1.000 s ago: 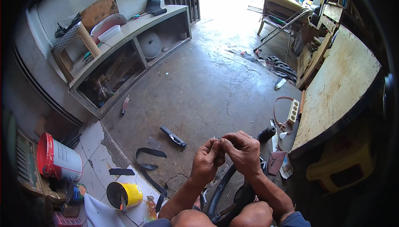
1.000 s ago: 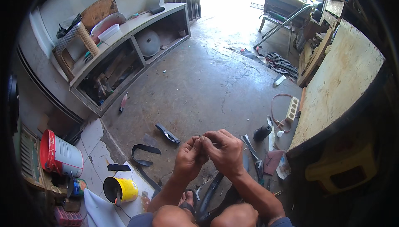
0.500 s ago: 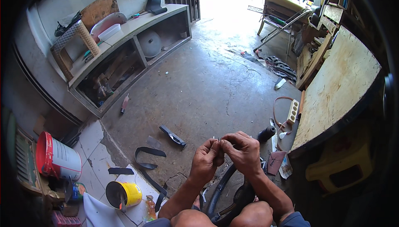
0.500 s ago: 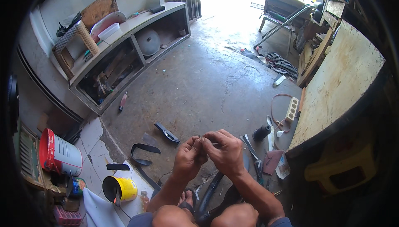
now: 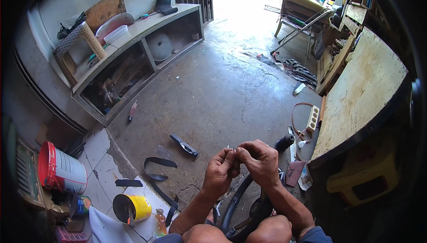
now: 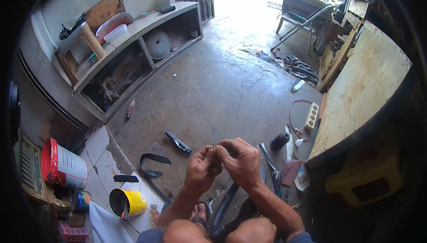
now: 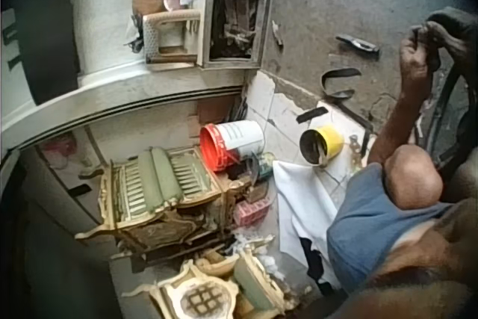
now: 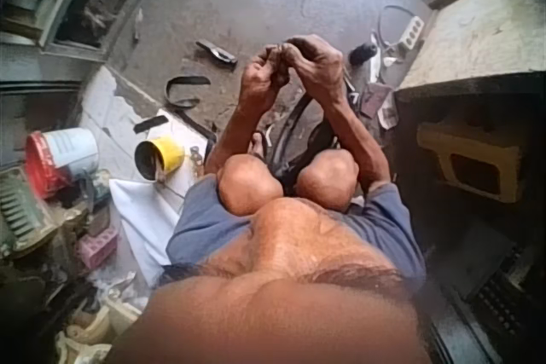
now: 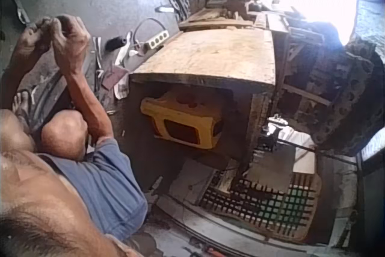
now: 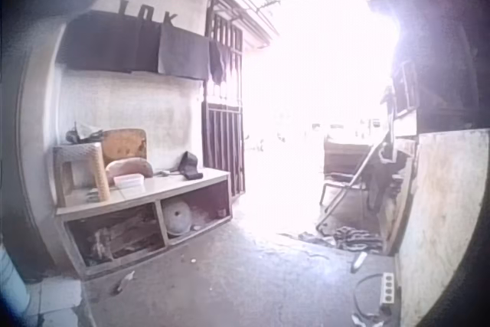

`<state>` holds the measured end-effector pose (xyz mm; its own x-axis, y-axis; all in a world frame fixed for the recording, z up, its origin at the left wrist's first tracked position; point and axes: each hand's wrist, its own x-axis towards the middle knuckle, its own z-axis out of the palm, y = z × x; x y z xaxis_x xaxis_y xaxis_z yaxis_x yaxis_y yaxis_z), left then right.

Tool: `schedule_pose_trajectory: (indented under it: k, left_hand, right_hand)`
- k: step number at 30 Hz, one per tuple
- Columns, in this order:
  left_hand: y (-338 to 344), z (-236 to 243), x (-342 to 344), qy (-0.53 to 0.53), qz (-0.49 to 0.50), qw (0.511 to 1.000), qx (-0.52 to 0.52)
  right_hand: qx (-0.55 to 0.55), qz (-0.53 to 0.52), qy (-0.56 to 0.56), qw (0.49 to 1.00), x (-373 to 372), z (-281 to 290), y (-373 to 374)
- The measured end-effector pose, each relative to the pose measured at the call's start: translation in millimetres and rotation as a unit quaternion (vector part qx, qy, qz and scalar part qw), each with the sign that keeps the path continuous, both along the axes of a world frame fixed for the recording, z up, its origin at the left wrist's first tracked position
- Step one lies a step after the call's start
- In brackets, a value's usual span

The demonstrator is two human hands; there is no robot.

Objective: The person reupholsters a steering wheel by threading a needle and stitching a leather cover onto the wheel rim.

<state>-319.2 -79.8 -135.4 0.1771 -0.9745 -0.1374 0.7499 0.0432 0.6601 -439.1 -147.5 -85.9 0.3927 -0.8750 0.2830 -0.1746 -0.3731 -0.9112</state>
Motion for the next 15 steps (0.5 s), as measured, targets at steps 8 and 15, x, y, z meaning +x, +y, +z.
schedule_pose_trajectory:
  k: [8, 15]
  left_hand:
    - [-1.0, -2.5, -0.7, 0.003, -0.002, 1.0, -0.001]
    - [-0.6, -2.4, 0.0, -0.003, -0.003, 1.0, -0.007]
  right_hand:
    - [-0.02, -0.001, 0.014, 1.0, -1.1, 1.0, -0.7]
    - [-0.018, -0.001, 0.008, 1.0, -0.2, 0.2, -0.5]
